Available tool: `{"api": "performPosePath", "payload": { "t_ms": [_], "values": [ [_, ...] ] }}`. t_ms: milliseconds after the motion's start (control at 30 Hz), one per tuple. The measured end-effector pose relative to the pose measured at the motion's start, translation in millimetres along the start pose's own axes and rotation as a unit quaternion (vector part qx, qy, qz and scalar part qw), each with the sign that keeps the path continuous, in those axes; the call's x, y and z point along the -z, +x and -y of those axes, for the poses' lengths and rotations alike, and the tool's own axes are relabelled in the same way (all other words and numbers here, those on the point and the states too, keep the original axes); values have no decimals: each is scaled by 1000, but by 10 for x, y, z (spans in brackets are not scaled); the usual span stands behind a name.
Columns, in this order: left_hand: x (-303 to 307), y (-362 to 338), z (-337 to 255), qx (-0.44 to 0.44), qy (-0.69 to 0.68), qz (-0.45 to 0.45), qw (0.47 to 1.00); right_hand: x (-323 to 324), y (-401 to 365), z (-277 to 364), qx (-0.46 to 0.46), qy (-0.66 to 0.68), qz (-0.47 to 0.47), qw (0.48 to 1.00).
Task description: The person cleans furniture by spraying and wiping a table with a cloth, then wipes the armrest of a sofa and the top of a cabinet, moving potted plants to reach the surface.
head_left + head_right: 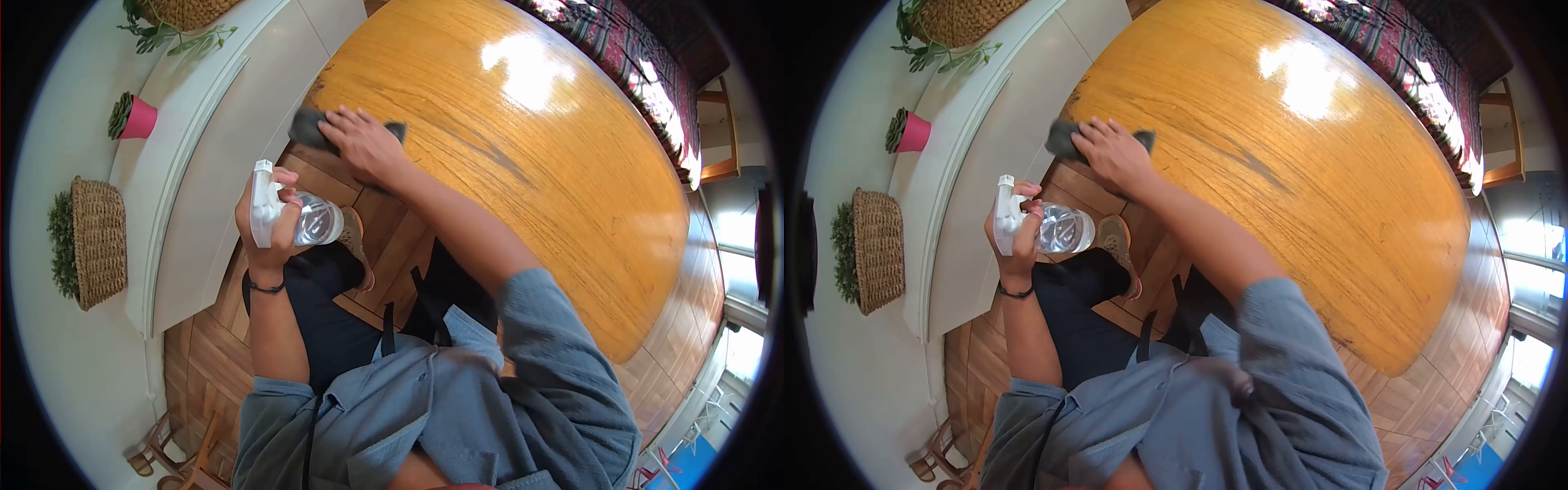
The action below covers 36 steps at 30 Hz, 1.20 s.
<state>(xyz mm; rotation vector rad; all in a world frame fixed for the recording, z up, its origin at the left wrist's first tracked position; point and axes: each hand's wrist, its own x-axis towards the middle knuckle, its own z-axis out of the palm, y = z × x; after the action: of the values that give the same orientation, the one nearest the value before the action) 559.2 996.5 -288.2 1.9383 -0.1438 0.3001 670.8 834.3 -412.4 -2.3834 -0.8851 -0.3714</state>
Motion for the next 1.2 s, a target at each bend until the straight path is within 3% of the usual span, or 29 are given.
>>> {"api": "performPosePath", "payload": {
  "t_ms": [100, 233, 367, 500, 633, 700, 800, 900, 1000, 1100, 1200],
  "values": [
    [1, 11, -15, 0, 10, -6, 1000, -166, 311, -6, -60, -10, 17, 998],
    [-29, 22, -18, 14, 2, -2, 1000, -43, -37, 7, -59, 4, 6, 998],
    [-48, 55, 46, 5, 32, 1, 999, 646, -1224, 167, -64, -22, 27, 997],
    [-110, 108, 3, 22, 16, 19, 999, 1632, -2547, 407, -247, -60, 10, 967],
    [-113, 53, -56, -16, 16, 31, 999, 2357, -4116, 449, -421, -171, -106, 884],
    [-117, 53, -31, -22, 16, 42, 999, 2643, -4750, 495, -532, -240, -133, 801],
    [-162, 49, -69, -19, 15, 50, 998, 2966, -5673, 314, -602, -275, -204, 721],
    [-177, 55, -78, -22, 26, 58, 998, 3258, -6319, 22, -653, -315, -224, 651],
    [-187, 85, -26, -24, 21, 57, 998, 3435, -6378, -211, -720, -331, -216, 571],
    [-101, 91, 15, -21, 29, 59, 998, 3344, -6120, -160, -721, -315, -237, 570],
    [-54, 87, 67, -15, 18, 44, 999, 3007, -5533, -17, -649, -297, -225, 663]
  ]
}}
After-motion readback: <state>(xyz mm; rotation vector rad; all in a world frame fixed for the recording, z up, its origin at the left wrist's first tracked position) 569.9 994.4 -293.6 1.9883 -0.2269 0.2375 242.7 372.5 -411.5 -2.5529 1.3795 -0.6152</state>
